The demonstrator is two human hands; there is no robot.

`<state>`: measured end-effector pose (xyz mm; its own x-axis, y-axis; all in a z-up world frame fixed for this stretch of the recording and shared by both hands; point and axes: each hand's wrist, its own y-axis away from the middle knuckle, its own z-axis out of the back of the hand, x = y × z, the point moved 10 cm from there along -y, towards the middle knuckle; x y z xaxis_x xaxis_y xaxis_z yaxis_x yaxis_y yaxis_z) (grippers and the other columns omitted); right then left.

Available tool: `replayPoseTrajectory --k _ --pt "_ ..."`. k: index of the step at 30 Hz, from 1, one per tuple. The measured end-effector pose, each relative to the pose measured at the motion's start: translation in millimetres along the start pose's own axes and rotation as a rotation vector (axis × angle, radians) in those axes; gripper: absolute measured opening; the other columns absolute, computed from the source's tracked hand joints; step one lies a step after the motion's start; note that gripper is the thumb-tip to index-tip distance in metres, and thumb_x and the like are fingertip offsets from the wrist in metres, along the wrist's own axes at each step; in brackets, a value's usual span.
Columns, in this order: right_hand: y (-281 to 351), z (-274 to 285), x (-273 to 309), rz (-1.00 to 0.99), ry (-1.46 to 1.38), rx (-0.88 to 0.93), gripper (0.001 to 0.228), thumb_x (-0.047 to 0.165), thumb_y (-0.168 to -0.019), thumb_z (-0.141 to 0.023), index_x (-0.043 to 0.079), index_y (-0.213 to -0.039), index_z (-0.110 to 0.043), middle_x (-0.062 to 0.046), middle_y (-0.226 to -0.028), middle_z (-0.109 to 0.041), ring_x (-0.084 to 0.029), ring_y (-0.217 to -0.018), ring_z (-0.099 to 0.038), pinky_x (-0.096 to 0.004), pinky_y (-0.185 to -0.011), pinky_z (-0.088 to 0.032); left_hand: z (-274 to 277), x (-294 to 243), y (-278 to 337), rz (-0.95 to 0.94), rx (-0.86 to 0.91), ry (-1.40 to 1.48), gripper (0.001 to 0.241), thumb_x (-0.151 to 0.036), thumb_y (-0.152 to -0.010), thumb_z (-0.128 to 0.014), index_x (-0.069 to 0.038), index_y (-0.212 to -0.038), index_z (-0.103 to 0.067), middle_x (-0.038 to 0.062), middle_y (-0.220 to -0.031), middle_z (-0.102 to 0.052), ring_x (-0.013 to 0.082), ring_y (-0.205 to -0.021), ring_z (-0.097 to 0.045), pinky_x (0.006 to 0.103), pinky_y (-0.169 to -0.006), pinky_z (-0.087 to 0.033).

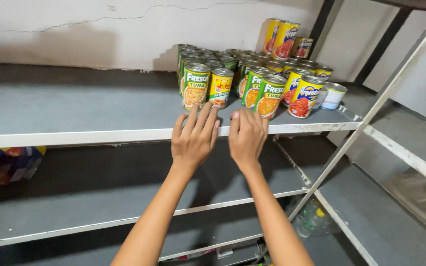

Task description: Organizing and stocking various canned food items on storage shelves.

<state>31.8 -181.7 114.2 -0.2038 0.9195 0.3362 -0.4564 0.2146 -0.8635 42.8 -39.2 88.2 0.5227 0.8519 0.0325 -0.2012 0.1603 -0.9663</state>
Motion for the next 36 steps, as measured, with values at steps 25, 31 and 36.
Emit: replayPoseTrajectory --k 25,31,36 --pt "88 309 -118 -0.111 0.321 0.301 0.022 0.018 -0.095 -0.063 0.005 -0.107 -0.075 -0.016 -0.103 -0.075 -0.036 -0.092 -0.072 -0.043 -0.08 -0.056 47 -302 51 -0.199 0.324 1.017 0.013 -0.023 -0.1 -0.07 -0.011 -0.094 -0.067 0.008 -0.07 -0.067 0.0254 -0.069 -0.063 0.0395 -0.082 -0.046" --pt "111 492 -173 -0.149 0.693 -0.021 0.019 0.006 -0.093 -0.061 -0.003 -0.108 -0.07 -0.023 -0.109 -0.069 -0.041 -0.106 -0.065 -0.048 -0.093 -0.051 121 -394 35 -0.402 0.094 1.328 0.01 -0.016 -0.097 -0.069 -0.008 -0.095 -0.064 0.006 -0.078 -0.067 0.0248 -0.076 -0.065 0.0458 -0.084 -0.043" --pt "131 561 -223 -0.167 0.899 -0.03 0.035 -0.003 -0.088 -0.057 -0.012 -0.122 -0.06 -0.034 -0.124 -0.059 -0.049 -0.119 -0.056 -0.05 -0.105 -0.044 135 -475 14 -0.413 0.247 1.535 0.031 -0.001 -0.089 -0.06 -0.007 -0.119 -0.065 0.01 -0.105 -0.066 0.0309 -0.103 -0.061 0.0473 -0.093 -0.044"
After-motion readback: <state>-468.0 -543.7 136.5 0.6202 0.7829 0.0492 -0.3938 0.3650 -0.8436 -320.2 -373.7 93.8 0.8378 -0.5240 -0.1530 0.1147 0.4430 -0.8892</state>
